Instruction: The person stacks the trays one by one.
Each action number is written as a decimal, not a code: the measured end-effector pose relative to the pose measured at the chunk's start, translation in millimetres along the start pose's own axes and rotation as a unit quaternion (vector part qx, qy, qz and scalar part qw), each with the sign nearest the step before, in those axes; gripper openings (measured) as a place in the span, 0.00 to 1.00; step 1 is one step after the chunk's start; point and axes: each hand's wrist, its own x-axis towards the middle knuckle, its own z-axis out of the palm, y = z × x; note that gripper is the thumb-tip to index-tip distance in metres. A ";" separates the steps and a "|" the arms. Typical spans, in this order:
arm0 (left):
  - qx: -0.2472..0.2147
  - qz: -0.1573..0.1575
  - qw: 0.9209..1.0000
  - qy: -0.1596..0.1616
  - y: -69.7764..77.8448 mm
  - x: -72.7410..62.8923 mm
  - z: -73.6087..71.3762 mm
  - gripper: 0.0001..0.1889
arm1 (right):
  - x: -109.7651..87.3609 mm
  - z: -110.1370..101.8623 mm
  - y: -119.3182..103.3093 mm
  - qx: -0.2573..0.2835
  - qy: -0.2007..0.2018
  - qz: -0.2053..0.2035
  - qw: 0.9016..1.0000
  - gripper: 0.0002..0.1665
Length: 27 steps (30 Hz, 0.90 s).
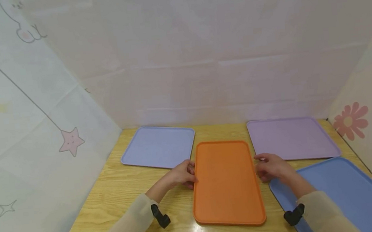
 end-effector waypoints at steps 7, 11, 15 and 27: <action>0.007 -0.006 1.000 -0.003 0.4 1.7 1.0 0.35 | -20.0 -32.2 -7.2 -0.065 -0.011 -0.013 0.998 0.36; 0.017 -0.006 1.000 -0.003 -0.8 2.1 2.0 0.36 | -31.7 -57.7 -7.1 -0.106 -0.019 -0.013 0.994 0.38; 0.024 -0.009 1.000 -0.003 -1.3 2.9 2.2 0.38 | -38.7 -83.8 3.2 -0.119 -0.022 -0.015 0.993 0.39; 0.015 -0.012 1.000 -0.001 -0.4 2.0 2.2 0.41 | -63.4 -141.0 29.1 -0.170 0.001 0.029 0.985 0.44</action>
